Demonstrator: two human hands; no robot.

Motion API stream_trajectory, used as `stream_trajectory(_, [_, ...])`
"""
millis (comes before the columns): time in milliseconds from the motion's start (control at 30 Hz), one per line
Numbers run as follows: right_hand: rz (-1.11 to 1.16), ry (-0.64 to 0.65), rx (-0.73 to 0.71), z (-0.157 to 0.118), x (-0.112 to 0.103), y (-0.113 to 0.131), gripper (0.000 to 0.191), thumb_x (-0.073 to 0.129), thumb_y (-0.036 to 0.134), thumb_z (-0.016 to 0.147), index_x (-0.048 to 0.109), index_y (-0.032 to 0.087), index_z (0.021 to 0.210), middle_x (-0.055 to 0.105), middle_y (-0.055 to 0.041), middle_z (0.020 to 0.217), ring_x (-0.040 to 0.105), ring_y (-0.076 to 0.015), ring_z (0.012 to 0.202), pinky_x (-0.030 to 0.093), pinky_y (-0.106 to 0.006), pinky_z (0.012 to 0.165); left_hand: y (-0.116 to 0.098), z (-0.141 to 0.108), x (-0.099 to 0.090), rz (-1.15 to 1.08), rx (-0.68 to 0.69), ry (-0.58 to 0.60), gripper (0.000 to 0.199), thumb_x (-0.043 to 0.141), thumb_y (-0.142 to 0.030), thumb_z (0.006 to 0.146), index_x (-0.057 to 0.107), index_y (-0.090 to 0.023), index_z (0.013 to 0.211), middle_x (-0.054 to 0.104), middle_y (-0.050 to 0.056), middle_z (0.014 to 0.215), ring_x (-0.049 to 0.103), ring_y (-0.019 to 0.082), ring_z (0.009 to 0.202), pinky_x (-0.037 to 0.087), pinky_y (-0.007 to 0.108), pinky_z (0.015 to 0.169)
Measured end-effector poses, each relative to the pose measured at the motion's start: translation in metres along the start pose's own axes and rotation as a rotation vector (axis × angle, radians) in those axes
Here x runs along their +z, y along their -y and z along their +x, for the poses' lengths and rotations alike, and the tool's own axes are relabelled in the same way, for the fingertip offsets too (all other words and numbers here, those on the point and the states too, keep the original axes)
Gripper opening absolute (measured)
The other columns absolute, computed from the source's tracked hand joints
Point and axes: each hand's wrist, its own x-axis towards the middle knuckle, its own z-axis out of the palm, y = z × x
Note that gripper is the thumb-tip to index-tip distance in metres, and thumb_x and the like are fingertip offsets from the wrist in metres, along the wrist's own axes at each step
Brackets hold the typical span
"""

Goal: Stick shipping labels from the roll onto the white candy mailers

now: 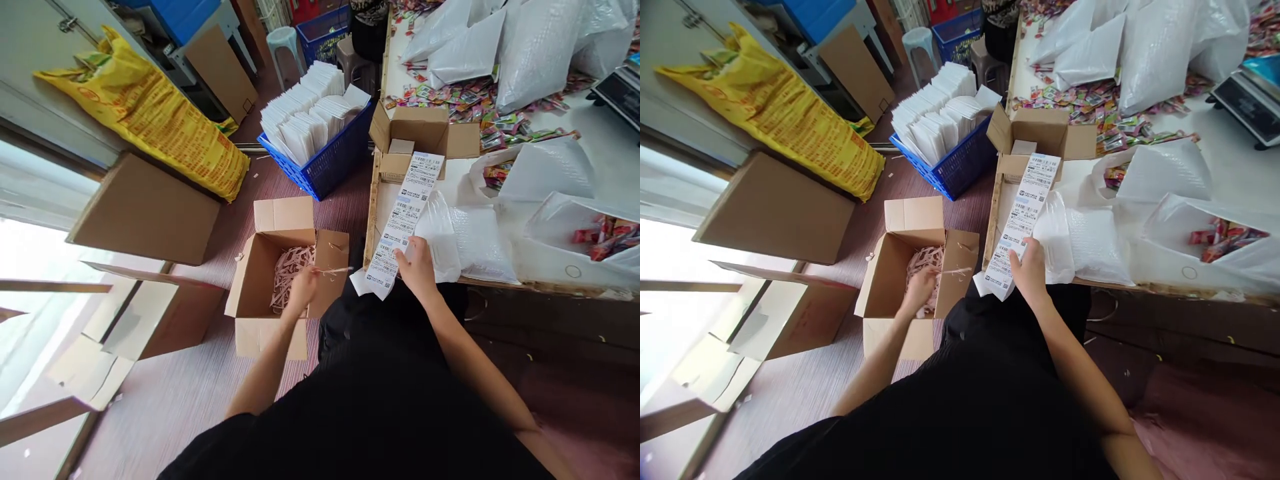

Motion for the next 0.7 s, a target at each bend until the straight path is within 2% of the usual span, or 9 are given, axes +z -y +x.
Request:
stream_trajectory(100, [-0.164,0.102,0.034,0.009,0.015,-0.025,0.055,0.058,0.033,0.080,0.042,0.012,0.129,0.055,-0.0231,0.127,0.053,-0.0354,0.119,0.041,-0.055,0.103,0.059,0.030,-0.031,0.184,-0.238,-0.146,0.027,0.050,-0.015,0.091,0.060,-0.013,0.116,0.069,0.017,0.118,0.063,0.030,0.113,0.045,0.037,0.093])
stream_trajectory(200, [-0.235,0.107,0.070,0.011,0.027,-0.031,0.066,0.060,0.027,0.078,0.036,0.009,0.136,0.056,-0.0249,0.125,0.057,-0.0364,0.112,0.045,-0.055,0.097,0.080,0.042,-0.034,0.171,-0.320,-0.190,0.052,0.063,-0.018,0.086,0.046,-0.003,0.133,0.058,0.029,0.134,0.054,0.038,0.125,0.041,0.045,0.099])
stream_trajectory(300, [-0.154,0.069,0.010,0.007,0.027,-0.022,0.059,0.057,0.026,0.082,0.038,0.015,0.136,0.063,-0.0119,0.103,0.062,-0.0265,0.089,0.052,-0.045,0.083,0.052,0.048,-0.016,0.016,-0.212,-0.302,0.070,0.071,-0.023,0.081,0.039,-0.002,0.140,0.048,0.031,0.144,0.045,0.038,0.135,0.037,0.046,0.107])
stream_trajectory(367, [-0.045,0.051,-0.101,0.001,0.019,-0.011,0.047,0.053,0.028,0.087,0.044,0.020,0.132,0.061,-0.0039,0.089,0.059,-0.0199,0.076,0.052,-0.038,0.074,0.013,0.047,0.001,-0.122,-0.050,-0.299,0.054,0.065,-0.028,0.088,0.048,-0.010,0.136,0.054,0.022,0.142,0.051,0.029,0.130,0.039,0.039,0.108])
stream_trajectory(433, [0.050,0.042,-0.211,-0.006,0.006,0.002,0.039,0.053,0.033,0.091,0.050,0.022,0.127,0.061,-0.0018,0.086,0.056,-0.0168,0.072,0.051,-0.033,0.069,-0.034,0.039,0.017,-0.327,0.179,-0.150,0.038,0.056,-0.036,0.094,0.060,-0.014,0.125,0.065,0.015,0.128,0.061,0.023,0.117,0.044,0.035,0.102])
stream_trajectory(500, [0.079,0.022,-0.262,-0.013,-0.010,0.014,0.034,0.056,0.035,0.091,0.056,0.022,0.122,0.063,-0.0024,0.088,0.056,-0.0156,0.073,0.051,-0.031,0.068,-0.078,0.023,0.029,-0.590,0.410,0.129,0.040,0.059,-0.045,0.092,0.068,-0.015,0.117,0.071,0.012,0.117,0.064,0.024,0.110,0.047,0.037,0.098])
stream_trajectory(567, [0.049,-0.039,-0.276,-0.019,-0.025,0.023,0.027,0.058,0.034,0.091,0.062,0.021,0.115,0.064,-0.0031,0.089,0.055,-0.0152,0.073,0.050,-0.030,0.068,-0.110,0.005,0.035,-0.710,0.509,0.359,0.040,0.068,-0.050,0.085,0.074,-0.015,0.104,0.074,0.010,0.108,0.065,0.026,0.108,0.049,0.037,0.096])
stream_trajectory(633, [-0.002,-0.100,-0.313,-0.024,-0.039,0.028,0.020,0.059,0.031,0.091,0.065,0.020,0.106,0.066,-0.0036,0.090,0.056,-0.0154,0.074,0.051,-0.031,0.070,-0.129,-0.007,0.038,-0.762,0.451,0.591,0.040,0.072,-0.052,0.081,0.076,-0.014,0.093,0.076,0.010,0.099,0.067,0.028,0.105,0.050,0.037,0.093])
stream_trajectory(700, [-0.056,-0.096,-0.396,-0.032,-0.048,0.030,0.014,0.057,0.027,0.092,0.066,0.020,0.102,0.067,-0.0042,0.091,0.059,-0.0166,0.078,0.051,-0.032,0.074,-0.139,-0.010,0.040,-0.824,0.244,0.830,0.043,0.067,-0.053,0.086,0.075,-0.012,0.095,0.076,0.011,0.095,0.069,0.029,0.101,0.052,0.039,0.090])
